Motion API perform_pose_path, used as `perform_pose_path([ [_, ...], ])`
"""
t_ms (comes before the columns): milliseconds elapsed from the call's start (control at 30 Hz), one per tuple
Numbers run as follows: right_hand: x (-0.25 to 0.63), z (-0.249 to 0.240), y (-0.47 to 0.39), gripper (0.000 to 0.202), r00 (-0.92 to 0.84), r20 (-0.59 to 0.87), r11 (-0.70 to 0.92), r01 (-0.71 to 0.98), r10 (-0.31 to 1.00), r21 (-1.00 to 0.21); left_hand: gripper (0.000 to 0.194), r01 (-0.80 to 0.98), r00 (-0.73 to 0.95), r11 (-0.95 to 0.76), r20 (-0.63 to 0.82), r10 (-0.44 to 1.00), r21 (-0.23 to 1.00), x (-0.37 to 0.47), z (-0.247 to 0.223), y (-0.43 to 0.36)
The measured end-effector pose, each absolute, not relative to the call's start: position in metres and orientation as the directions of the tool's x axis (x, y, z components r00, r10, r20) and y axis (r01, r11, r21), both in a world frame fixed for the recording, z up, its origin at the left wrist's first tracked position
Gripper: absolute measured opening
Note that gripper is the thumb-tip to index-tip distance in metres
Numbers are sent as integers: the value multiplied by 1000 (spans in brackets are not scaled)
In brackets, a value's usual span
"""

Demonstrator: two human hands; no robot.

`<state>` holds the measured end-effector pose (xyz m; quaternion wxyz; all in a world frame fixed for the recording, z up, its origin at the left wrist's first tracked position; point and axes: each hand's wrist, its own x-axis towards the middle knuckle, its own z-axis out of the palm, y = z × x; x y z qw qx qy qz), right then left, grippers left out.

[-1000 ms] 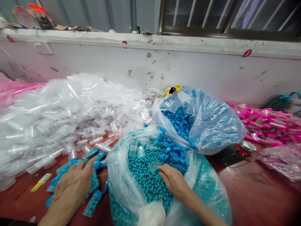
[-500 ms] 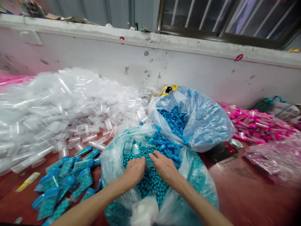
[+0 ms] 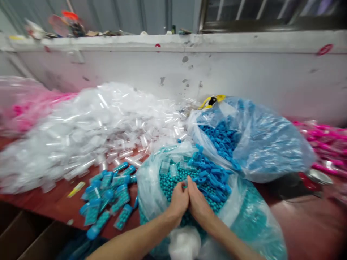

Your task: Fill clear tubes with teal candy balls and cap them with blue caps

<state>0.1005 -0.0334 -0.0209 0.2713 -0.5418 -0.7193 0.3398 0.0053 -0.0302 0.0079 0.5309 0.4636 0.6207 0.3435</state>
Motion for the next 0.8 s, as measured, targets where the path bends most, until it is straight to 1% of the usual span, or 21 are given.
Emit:
perform_pose_path([
  [67,102,-28,-34,55,-306,20,179,500,952,-847,22,267,-34,317,-320,947,910,9,8,-31],
  [133,104,-28,-34,54,-347,22,187,448,938,-874,21,416,-37,272,-283,958,868,6,10,-30],
  [200,109,-18,-36,52,-395,2,199,460,919,-866,23,602,-3,196,-244,970,774,-4,15,-28],
  [300,126,7,-35,45,-437,-18,222,492,899,-842,27,766,125,62,-243,962,640,-24,20,-26],
  [333,135,14,-33,43,-412,-18,210,502,911,-839,27,796,182,12,-257,949,606,-30,20,-24],
  [367,145,20,-31,42,-364,-21,183,515,931,-837,27,841,250,-68,-274,929,536,-34,19,-22],
  [433,166,25,-28,41,-248,-34,107,532,968,-840,23,881,335,-180,-309,890,438,-37,16,-17],
  [467,175,25,-27,41,-210,-46,75,534,977,-842,22,887,353,-204,-322,878,415,-34,14,-14],
  [533,189,23,-26,40,-178,-62,48,555,982,-830,19,881,354,-190,-337,872,433,-22,9,-6],
  [567,193,21,-26,38,-178,-57,60,591,982,-804,18,879,349,-178,-344,872,442,-14,6,-1],
  [600,193,19,-27,36,-183,-44,87,650,982,-755,18,877,341,-160,-353,871,454,-6,2,4],
  [633,191,18,-27,33,-195,-31,123,725,980,-678,17,873,331,-136,-366,870,468,3,-1,10],
  [667,187,17,-27,31,-207,-26,155,805,978,-573,17,868,319,-106,-383,867,485,10,-4,14],
  [733,177,19,-28,26,-223,-58,192,926,973,-325,17,850,299,-35,-425,854,526,19,-9,22],
  [767,172,20,-29,24,-228,-91,203,954,969,-221,18,835,293,1,-446,846,550,21,-11,25],
  [800,168,22,-30,21,-239,-121,220,964,963,-152,20,817,290,35,-463,838,575,22,-12,26],
])
